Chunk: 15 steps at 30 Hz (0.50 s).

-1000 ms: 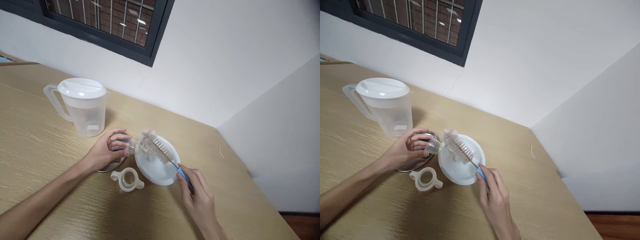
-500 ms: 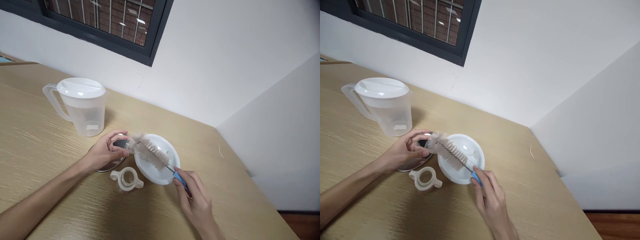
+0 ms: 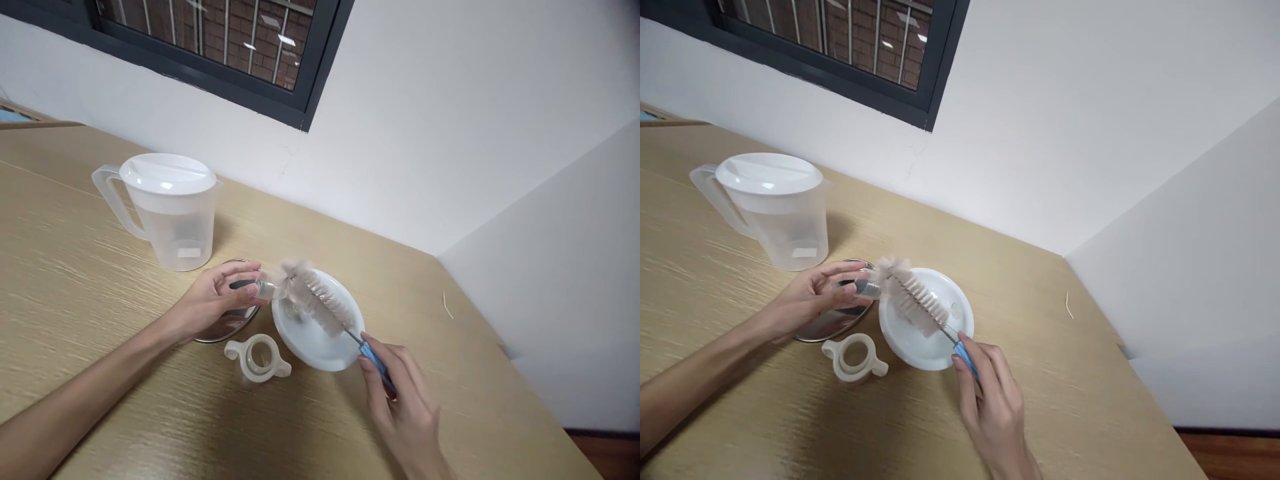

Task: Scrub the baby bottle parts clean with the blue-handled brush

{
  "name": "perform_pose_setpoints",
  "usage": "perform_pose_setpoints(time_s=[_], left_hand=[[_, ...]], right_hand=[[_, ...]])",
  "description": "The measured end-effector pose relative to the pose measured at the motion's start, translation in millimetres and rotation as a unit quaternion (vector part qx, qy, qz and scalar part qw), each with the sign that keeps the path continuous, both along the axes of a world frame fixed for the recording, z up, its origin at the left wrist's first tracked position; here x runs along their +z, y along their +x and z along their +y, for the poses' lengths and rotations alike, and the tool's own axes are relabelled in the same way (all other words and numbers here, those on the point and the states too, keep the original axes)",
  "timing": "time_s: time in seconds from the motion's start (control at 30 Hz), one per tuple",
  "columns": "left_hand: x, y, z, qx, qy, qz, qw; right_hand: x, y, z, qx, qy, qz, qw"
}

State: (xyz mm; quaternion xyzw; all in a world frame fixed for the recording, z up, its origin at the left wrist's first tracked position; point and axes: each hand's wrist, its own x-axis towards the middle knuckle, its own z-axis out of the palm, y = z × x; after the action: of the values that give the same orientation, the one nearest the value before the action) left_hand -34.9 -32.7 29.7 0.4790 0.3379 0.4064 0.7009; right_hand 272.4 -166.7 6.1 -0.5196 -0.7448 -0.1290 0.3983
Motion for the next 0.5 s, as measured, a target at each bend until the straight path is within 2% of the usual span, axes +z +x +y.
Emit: perform_pose_setpoints(time_s=[0.13,0.33,0.5], left_hand=[[1.4,0.2,-2.0,-0.011,-0.029,-0.042,0.999],[2.4,1.9,-2.0,-0.045,-0.064,-0.112,0.991],[-4.4,1.8,-0.2,-0.027,-0.050,-0.085,0.995]], right_hand=[[0.2,-0.1,1.2,-0.022,0.002,0.009,1.000],[-0.3,-1.5,0.0,-0.002,0.001,0.008,1.000],[3.1,-1.9,-0.5,0.016,0.004,-0.003,1.000]])
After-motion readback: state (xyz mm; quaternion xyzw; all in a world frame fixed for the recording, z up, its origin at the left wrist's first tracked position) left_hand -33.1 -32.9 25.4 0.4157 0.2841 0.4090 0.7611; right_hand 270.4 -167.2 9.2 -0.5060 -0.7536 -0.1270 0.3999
